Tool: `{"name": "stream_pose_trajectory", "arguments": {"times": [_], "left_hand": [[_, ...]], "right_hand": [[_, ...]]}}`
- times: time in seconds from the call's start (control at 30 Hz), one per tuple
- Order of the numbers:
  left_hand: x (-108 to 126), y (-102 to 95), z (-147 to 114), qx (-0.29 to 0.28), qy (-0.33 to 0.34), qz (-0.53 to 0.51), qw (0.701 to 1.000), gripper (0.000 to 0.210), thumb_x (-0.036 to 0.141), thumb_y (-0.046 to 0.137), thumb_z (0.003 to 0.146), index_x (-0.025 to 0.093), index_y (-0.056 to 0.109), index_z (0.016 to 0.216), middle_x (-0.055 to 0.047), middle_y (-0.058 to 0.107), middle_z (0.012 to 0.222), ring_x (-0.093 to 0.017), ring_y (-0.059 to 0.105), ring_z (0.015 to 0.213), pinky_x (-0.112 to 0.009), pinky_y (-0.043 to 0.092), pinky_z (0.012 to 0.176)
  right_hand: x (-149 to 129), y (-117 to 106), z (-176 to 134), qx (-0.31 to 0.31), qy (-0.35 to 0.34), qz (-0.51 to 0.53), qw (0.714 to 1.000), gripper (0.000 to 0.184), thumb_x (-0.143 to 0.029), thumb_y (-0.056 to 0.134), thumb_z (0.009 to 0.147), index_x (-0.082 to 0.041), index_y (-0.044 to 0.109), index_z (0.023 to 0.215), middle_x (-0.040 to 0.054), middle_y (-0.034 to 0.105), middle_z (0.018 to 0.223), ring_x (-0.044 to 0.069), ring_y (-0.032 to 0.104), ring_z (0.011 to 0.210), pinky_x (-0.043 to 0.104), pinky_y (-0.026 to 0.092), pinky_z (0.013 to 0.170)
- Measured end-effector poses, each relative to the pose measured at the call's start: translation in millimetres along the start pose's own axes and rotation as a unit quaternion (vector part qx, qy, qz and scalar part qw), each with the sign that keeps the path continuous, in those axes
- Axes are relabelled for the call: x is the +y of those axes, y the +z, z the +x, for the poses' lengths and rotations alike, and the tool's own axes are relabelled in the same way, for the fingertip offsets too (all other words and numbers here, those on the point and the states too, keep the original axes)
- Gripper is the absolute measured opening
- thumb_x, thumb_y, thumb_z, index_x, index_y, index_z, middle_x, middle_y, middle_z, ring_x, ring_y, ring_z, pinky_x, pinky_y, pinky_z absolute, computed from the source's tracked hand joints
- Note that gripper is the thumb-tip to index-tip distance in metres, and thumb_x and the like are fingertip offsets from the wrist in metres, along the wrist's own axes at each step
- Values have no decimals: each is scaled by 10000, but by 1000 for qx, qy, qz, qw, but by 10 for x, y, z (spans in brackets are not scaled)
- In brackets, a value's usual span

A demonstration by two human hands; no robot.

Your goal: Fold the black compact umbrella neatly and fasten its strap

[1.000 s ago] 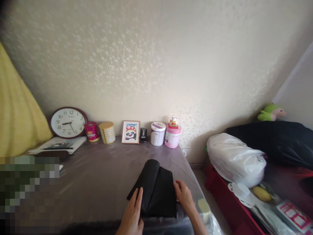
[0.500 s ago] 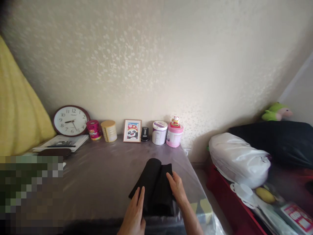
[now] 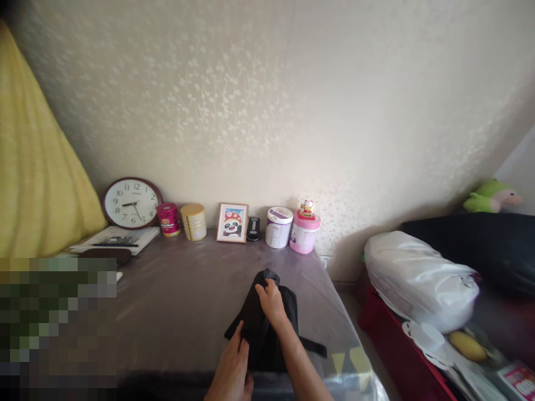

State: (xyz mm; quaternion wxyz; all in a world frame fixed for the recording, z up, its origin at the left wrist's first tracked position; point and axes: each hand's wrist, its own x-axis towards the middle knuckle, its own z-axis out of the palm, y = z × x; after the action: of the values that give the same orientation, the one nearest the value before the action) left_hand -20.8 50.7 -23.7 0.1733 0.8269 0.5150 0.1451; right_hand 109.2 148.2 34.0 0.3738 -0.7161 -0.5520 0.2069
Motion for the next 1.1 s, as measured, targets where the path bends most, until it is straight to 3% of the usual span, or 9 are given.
{"name": "stream_pose_trajectory", "arguments": {"times": [0.1, 0.3, 0.43, 0.5, 0.6, 0.67, 0.8, 0.97, 1.1], "left_hand": [[-43, 32, 2, 8, 1, -9, 1000, 713, 21, 458, 540, 76, 426, 1251, -162, 215, 1461, -257, 259, 1327, -347, 306, 1068], [-263, 124, -53, 51, 36, -4, 998, 649, 140, 480, 680, 30, 329, 1301, -205, 399, 1358, -259, 400, 1251, -334, 398, 1005], [-289, -67, -79, 168, 44, 14, 985, 469, 270, 472, 786, 97, 412, 1218, -185, 527, 1217, -266, 546, 1092, -379, 489, 883], [-212, -190, -62, 231, 47, 31, 971, 366, 278, 458, 809, 123, 460, 1141, -171, 536, 1172, -266, 561, 1055, -393, 509, 836], [-58, -296, -8, 261, 106, 40, 959, 311, 253, 492, 782, 163, 496, 1080, -143, 528, 1174, -257, 559, 1051, -399, 511, 842], [17, -296, 31, 252, 132, 42, 958, 339, 238, 517, 749, 167, 506, 1081, -145, 508, 1217, -271, 540, 1082, -422, 497, 877], [23, -183, 71, 198, 105, 25, 974, 457, 166, 496, 714, 157, 471, 1170, -150, 497, 1256, -286, 490, 1158, -449, 462, 935], [-73, -7, 60, 136, 84, -16, 987, 550, 145, 444, 738, 136, 385, 1285, -162, 386, 1375, -278, 376, 1266, -422, 403, 1005], [-50, -5, 66, 85, 49, -47, 994, 702, 100, 433, 699, 119, 238, 1373, -157, 263, 1445, -267, 285, 1316, -425, 338, 1054]], "right_hand": [[-19, 63, 25, -11, 0, -25, 1000, 354, -292, 496, 778, -82, 565, 1054, 85, 673, 727, 224, 634, 731, 292, 451, 655], [-65, 99, 5, -52, 0, -37, 998, 320, -259, 492, 792, -108, 518, 1073, 87, 692, 747, 189, 646, 628, 255, 446, 554], [-120, 96, -32, -149, 16, 8, 989, 297, -270, 419, 832, -122, 470, 1085, 34, 693, 662, 121, 598, 446, 198, 398, 423], [-151, 89, -50, -180, -4, 13, 984, 218, -282, 391, 848, -154, 519, 970, 19, 699, 664, 97, 604, 461, 176, 394, 437], [-199, 69, -75, -205, -64, -16, 977, 231, -278, 371, 858, -181, 560, 768, 6, 710, 690, 80, 611, 498, 173, 406, 501], [-233, 46, -100, -213, -98, -42, 971, 247, -260, 382, 855, -189, 573, 715, -2, 713, 691, 84, 614, 522, 180, 411, 535], [-284, -28, -213, -225, -148, -56, 961, 257, -250, 401, 866, -202, 613, 728, -11, 714, 706, 100, 631, 596, 189, 428, 581], [-176, -149, -426, -177, -268, -23, 947, 253, -293, 417, 899, -232, 659, 940, 2, 707, 862, 129, 618, 867, 225, 455, 774], [28, -152, -423, -141, -351, -48, 925, 270, -273, 404, 912, -227, 655, 1001, 26, 688, 1012, 164, 525, 1106, 336, 339, 1004]]}}
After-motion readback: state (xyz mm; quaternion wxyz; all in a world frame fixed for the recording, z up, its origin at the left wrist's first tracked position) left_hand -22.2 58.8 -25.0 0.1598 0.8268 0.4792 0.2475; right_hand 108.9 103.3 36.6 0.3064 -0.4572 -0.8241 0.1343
